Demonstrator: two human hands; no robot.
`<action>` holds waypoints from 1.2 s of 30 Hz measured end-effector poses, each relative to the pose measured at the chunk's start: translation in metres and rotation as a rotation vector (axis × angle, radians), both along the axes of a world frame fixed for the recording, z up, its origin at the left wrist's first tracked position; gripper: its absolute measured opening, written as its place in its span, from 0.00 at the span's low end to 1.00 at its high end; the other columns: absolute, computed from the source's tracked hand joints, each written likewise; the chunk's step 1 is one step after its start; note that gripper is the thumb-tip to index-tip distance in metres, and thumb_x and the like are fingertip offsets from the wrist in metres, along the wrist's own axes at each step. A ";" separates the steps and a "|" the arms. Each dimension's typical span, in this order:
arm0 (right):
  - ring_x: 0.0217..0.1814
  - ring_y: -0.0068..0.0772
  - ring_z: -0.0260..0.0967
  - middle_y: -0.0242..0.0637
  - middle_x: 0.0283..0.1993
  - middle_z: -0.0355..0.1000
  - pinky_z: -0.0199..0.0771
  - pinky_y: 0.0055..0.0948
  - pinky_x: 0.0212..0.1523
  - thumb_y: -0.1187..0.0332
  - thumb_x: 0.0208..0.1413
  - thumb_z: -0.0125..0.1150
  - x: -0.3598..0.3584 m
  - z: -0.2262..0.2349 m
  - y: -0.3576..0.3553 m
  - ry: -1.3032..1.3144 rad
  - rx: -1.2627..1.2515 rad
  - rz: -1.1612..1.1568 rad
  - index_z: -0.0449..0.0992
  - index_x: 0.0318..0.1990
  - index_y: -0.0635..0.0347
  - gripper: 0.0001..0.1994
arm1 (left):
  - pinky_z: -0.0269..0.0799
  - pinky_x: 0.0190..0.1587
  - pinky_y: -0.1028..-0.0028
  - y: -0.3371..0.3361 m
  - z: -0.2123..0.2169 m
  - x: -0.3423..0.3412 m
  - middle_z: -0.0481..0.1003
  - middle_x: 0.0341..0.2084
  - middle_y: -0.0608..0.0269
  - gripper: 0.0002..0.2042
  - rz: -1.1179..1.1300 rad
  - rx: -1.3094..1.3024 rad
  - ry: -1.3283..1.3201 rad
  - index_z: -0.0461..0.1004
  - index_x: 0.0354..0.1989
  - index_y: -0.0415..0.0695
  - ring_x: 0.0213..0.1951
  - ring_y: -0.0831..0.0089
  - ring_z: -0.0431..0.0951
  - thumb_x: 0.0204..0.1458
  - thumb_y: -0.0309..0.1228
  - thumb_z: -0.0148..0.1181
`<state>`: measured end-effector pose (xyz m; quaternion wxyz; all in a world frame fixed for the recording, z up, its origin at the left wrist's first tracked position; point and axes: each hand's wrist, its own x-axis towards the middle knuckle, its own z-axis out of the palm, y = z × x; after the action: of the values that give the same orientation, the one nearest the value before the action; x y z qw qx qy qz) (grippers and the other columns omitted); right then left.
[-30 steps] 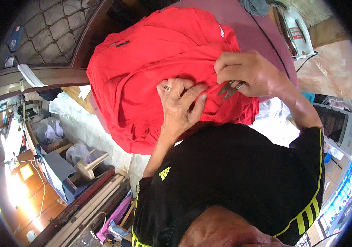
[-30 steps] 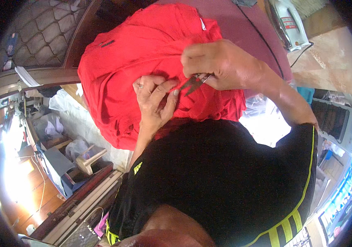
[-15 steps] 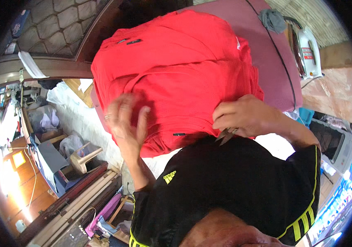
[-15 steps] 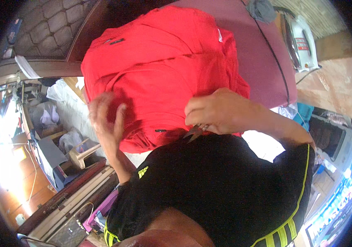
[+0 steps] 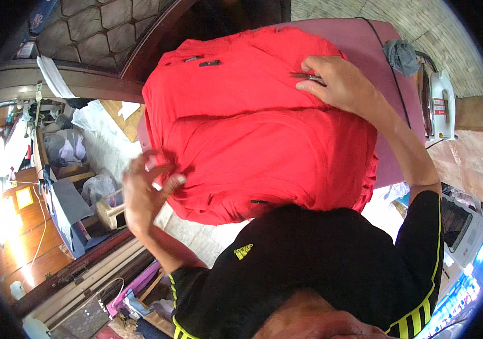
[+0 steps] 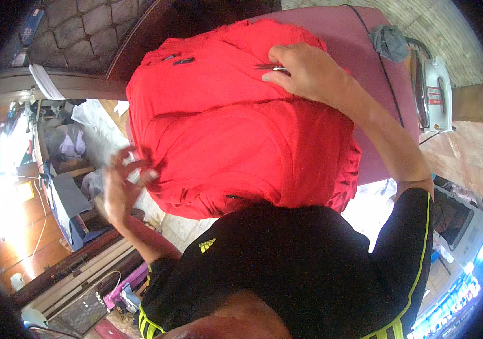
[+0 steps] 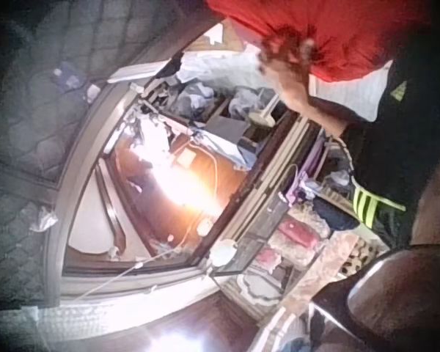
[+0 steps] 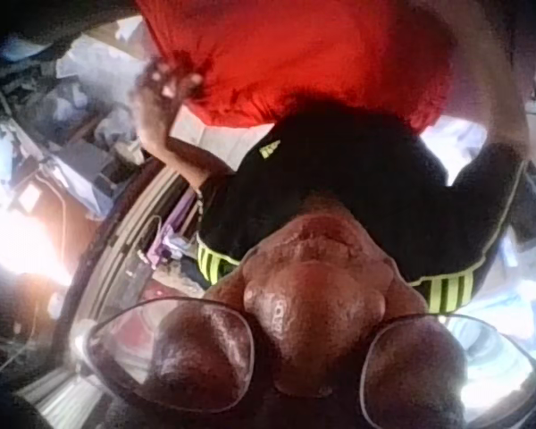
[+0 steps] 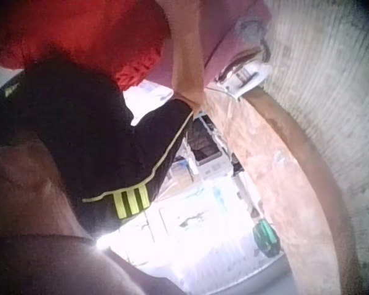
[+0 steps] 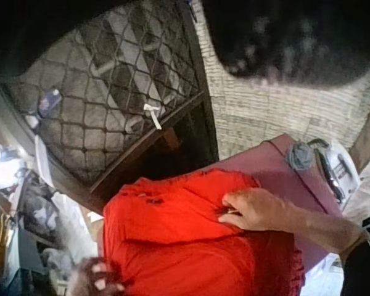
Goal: The person uses a small blade to cut and remove multiple plastic tags from a red garment. They repeatedly pick tags, slice the attachment points, and pull the tags off the fabric.
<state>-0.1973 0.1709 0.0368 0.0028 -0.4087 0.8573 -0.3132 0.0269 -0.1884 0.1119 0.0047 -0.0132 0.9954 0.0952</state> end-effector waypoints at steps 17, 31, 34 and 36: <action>0.29 0.30 0.72 0.42 0.27 0.72 0.70 0.34 0.34 0.57 0.62 0.57 -0.025 -0.023 -0.006 -0.402 -0.100 -0.070 0.75 0.40 0.66 0.17 | 0.71 0.53 0.75 -0.025 -0.056 -0.250 0.80 0.41 0.66 0.14 -0.346 0.631 -0.417 0.80 0.49 0.41 0.46 0.76 0.76 0.60 0.35 0.63; 0.37 0.29 0.71 0.36 0.33 0.74 0.71 0.30 0.42 0.63 0.62 0.59 -0.070 -0.012 -0.037 -0.300 -0.014 0.015 0.75 0.44 0.66 0.13 | 0.69 0.46 0.77 0.001 -0.076 -0.229 0.77 0.35 0.67 0.03 -0.485 0.665 -0.069 0.79 0.36 0.40 0.40 0.77 0.74 0.55 0.25 0.67; 0.35 0.25 0.70 0.35 0.32 0.74 0.70 0.28 0.41 0.61 0.64 0.58 -0.089 -0.009 -0.012 -0.366 -0.214 -0.111 0.74 0.44 0.67 0.14 | 0.69 0.42 0.78 -0.004 -0.073 -0.233 0.76 0.34 0.68 0.03 -0.338 0.740 -0.110 0.78 0.36 0.40 0.37 0.80 0.73 0.58 0.26 0.64; 0.35 0.22 0.69 0.34 0.32 0.74 0.70 0.27 0.40 0.60 0.65 0.57 -0.100 0.000 0.003 -0.340 -0.306 -0.204 0.73 0.44 0.67 0.15 | 0.69 0.39 0.79 -0.001 -0.072 -0.237 0.76 0.32 0.69 0.05 -0.309 0.750 -0.126 0.77 0.37 0.40 0.35 0.81 0.72 0.60 0.29 0.62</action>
<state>-0.2970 0.1738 0.0366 0.0534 -0.2573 0.8239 -0.5022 -0.2098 -0.1894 0.0398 0.0844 0.1334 0.8796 0.4488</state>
